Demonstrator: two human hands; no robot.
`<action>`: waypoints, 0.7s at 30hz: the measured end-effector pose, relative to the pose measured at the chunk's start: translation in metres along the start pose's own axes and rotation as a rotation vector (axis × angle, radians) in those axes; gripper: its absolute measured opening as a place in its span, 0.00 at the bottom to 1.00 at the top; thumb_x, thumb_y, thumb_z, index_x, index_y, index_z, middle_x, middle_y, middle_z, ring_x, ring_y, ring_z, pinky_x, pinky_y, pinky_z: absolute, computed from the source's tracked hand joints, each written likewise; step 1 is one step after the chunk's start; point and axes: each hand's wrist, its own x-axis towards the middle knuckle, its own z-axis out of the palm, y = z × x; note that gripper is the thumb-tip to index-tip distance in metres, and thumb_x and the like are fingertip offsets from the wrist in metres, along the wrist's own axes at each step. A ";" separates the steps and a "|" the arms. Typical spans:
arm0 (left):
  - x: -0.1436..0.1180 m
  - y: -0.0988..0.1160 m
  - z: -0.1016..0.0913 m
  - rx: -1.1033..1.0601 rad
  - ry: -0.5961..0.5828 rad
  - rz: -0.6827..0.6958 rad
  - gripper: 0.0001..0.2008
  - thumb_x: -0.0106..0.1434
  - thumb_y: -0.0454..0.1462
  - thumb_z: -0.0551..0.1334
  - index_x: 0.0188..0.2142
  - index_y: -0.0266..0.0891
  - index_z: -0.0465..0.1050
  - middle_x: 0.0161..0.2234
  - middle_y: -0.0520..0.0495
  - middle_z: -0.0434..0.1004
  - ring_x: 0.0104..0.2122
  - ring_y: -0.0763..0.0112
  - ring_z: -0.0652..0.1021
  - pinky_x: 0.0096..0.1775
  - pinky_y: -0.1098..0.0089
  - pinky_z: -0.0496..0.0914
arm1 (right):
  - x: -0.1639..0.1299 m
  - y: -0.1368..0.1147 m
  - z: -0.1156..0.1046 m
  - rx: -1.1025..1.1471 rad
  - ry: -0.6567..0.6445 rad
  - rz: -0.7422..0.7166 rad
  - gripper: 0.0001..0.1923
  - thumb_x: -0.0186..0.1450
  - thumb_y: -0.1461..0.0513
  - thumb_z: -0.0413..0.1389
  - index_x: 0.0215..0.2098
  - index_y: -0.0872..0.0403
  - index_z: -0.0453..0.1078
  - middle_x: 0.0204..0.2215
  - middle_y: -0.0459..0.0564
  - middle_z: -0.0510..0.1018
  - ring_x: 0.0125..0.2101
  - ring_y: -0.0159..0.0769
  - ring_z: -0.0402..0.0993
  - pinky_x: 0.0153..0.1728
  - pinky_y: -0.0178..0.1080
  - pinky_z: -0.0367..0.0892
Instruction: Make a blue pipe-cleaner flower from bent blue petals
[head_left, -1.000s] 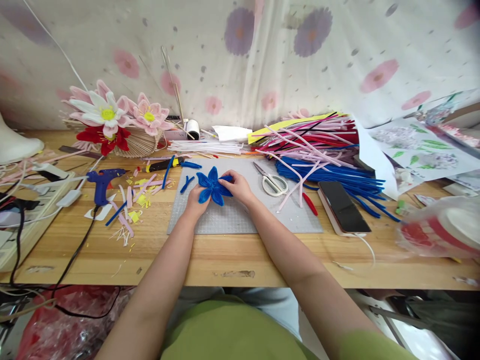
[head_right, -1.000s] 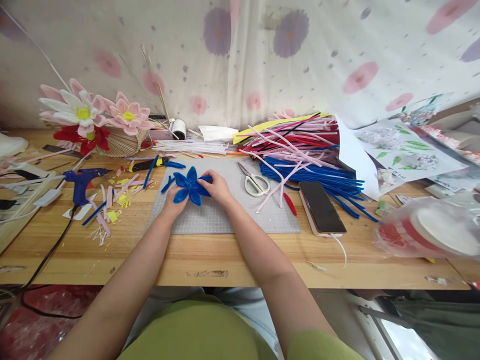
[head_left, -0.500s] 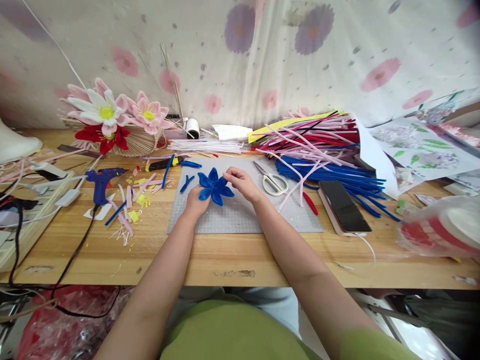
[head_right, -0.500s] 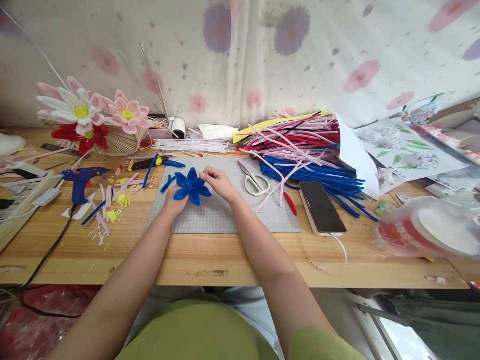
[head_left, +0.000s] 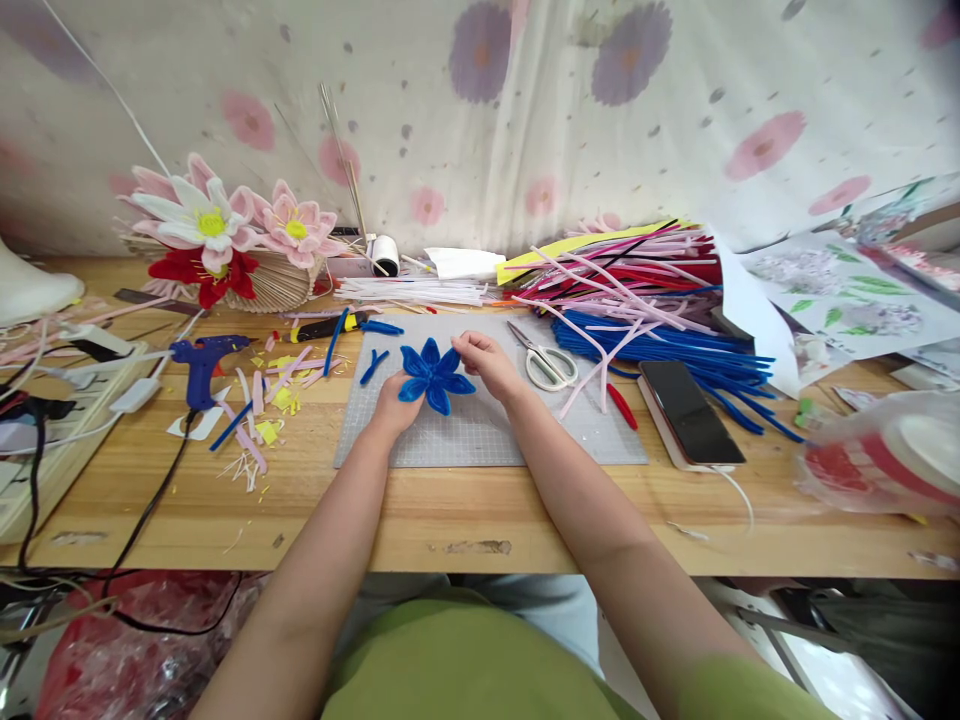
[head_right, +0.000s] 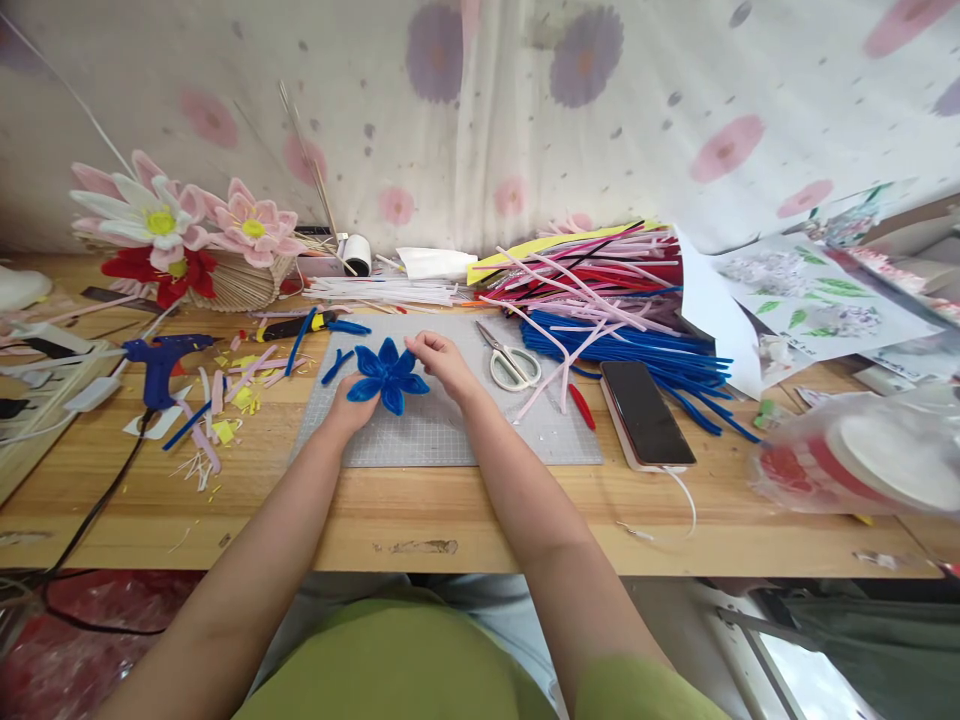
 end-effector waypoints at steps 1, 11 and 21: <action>0.000 0.001 0.000 -0.021 -0.024 0.003 0.11 0.53 0.34 0.55 0.16 0.38 0.67 0.23 0.47 0.75 0.24 0.71 0.73 0.27 0.72 0.64 | 0.001 -0.001 -0.003 -0.035 0.056 -0.006 0.22 0.52 0.45 0.55 0.20 0.54 0.58 0.17 0.40 0.58 0.18 0.23 0.51 0.19 0.30 0.49; -0.001 0.005 -0.003 -0.038 -0.134 -0.044 0.11 0.52 0.35 0.55 0.15 0.38 0.64 0.17 0.51 0.71 0.20 0.74 0.70 0.24 0.74 0.62 | -0.001 -0.010 -0.003 -0.312 -0.089 -0.084 0.17 0.52 0.50 0.58 0.27 0.56 0.68 0.23 0.44 0.69 0.24 0.26 0.60 0.25 0.32 0.57; -0.001 0.014 -0.004 -0.065 -0.156 -0.077 0.12 0.53 0.35 0.56 0.14 0.38 0.64 0.17 0.52 0.72 0.20 0.74 0.71 0.23 0.74 0.62 | -0.012 -0.025 0.002 -0.341 -0.180 -0.287 0.15 0.51 0.52 0.61 0.22 0.55 0.65 0.24 0.44 0.68 0.27 0.28 0.64 0.32 0.34 0.63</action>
